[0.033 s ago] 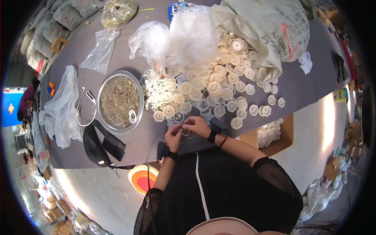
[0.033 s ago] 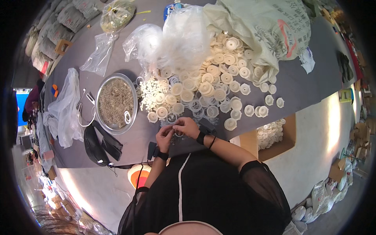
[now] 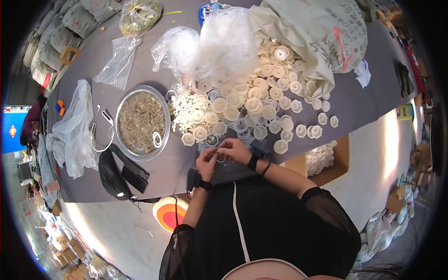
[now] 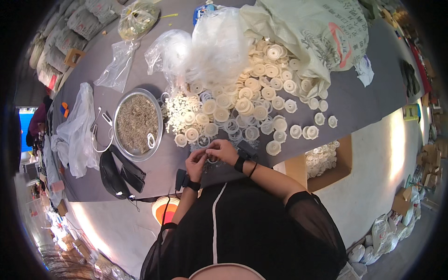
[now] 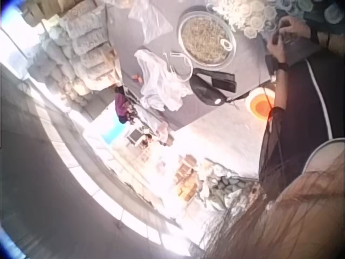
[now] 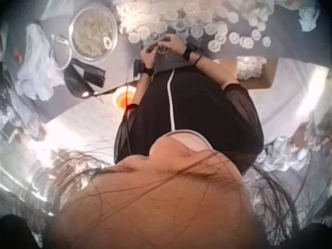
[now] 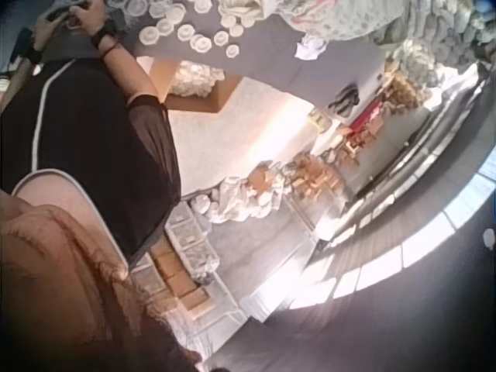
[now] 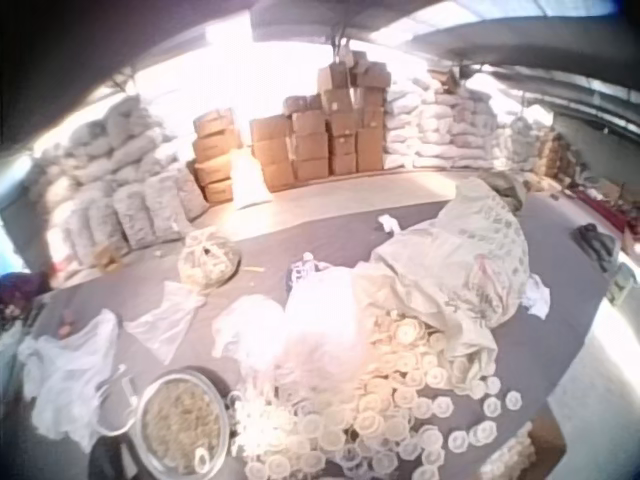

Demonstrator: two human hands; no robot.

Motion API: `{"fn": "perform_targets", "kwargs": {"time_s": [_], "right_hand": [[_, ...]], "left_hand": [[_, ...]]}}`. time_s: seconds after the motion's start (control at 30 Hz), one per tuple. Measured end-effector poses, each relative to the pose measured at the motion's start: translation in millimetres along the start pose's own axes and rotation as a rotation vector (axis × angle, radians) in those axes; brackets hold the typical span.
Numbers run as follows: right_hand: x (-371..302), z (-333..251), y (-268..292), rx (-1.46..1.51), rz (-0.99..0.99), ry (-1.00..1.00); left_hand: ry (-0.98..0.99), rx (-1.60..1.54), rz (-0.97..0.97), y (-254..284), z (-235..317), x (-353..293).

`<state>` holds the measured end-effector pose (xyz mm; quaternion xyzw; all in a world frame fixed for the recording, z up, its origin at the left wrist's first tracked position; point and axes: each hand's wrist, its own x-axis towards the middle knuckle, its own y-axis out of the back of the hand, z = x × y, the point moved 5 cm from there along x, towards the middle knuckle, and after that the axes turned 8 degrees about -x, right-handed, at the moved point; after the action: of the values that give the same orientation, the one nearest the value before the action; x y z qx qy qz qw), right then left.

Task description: The person sorts small plastic rings by hand, organizing them into piles and placing them into a box.

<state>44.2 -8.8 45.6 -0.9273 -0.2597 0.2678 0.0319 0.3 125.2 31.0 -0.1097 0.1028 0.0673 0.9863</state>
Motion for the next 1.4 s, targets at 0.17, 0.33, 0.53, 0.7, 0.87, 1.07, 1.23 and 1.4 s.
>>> {"fn": "perform_targets", "kwargs": {"time_s": [0.17,0.33,0.53,0.7,0.87,1.07,1.23,1.4], "right_hand": [[-11.5,3.8,20.9,0.124,0.018,-0.014],[-22.7,-1.6,49.8,0.174,0.087,-0.011],[-42.1,7.4,84.0,0.230,0.226,0.032],[-66.9,5.8,111.5,0.338,0.300,0.013],[-103.4,8.6,158.7,0.493,0.347,-0.011],[-151.3,30.1,226.2,0.568,0.671,0.086],[-181.9,24.5,250.6,0.541,0.682,0.082],[-189.6,22.1,264.3,0.544,0.692,0.126]], "left_hand": [[-0.007,0.145,-0.065,-27.3,18.1,2.3],[0.002,0.146,-0.130,-60.2,23.7,11.0],[0.196,-0.273,-0.091,-104.8,7.4,14.5],[0.212,-0.226,-0.077,-138.9,-7.0,24.2],[0.155,-0.034,-0.278,-199.2,-13.3,38.3],[-0.290,0.555,-0.523,-301.1,-17.3,89.0],[-0.668,1.091,-0.405,-350.9,-49.3,121.0],[-0.739,1.245,-0.468,-366.5,-51.3,121.5]]}}
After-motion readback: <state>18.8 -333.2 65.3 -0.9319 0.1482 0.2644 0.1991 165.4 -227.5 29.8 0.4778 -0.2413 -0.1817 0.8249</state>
